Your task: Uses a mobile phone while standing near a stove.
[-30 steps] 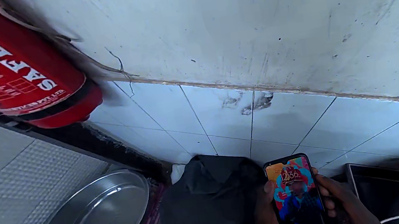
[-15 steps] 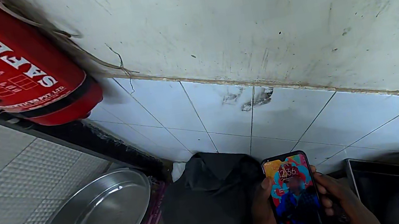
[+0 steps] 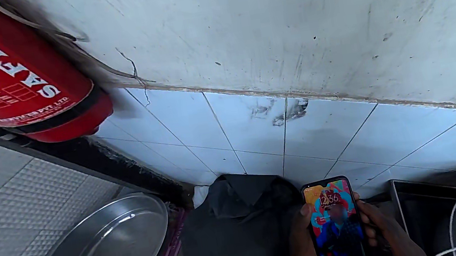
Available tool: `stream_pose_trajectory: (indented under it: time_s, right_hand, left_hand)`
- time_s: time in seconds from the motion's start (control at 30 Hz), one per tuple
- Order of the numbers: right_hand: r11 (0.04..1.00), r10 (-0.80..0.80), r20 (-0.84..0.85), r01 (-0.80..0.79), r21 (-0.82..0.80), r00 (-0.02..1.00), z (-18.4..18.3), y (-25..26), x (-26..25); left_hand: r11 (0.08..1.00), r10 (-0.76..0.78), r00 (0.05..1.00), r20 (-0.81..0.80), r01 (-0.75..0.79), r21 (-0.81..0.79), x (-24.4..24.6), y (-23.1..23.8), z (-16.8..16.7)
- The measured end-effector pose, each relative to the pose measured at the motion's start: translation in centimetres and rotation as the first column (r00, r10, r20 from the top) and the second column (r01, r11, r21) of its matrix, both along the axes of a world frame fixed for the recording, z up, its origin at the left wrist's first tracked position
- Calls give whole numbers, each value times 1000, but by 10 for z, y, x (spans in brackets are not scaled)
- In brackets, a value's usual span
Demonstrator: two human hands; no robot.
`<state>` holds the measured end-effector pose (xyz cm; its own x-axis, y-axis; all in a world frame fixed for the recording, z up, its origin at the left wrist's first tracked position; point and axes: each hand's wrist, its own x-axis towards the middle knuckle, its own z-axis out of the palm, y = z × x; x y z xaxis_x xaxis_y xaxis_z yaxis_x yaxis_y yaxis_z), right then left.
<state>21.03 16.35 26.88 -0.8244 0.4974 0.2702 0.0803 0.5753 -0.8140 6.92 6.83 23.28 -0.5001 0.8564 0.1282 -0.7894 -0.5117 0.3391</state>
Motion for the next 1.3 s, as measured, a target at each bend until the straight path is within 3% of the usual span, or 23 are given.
stream_pose_trajectory:
  time_s: [0.33, 0.57, 1.03, 1.3]
  right_hand:
    - [1000, -21, 60, 20, 20, 998, -2, -6, 5]
    - [999, -24, 63, 22, 34, 998, -2, -7, 6]
    - [999, -10, 53, 8, 38, 999, 0, -5, -2]
    - [995, -76, -30, 74, -67, 997, 0, -11, -12]
  left_hand:
    - [998, -19, 999, 26, 17, 68, 4, -2, -9]
    - [1000, 11, 999, 41, -10, -9, 7, -5, -8]
    - [999, -30, 998, 53, 29, 17, 1, -4, -8]
    - [999, -17, 999, 47, 18, -35, 2, -6, -8]
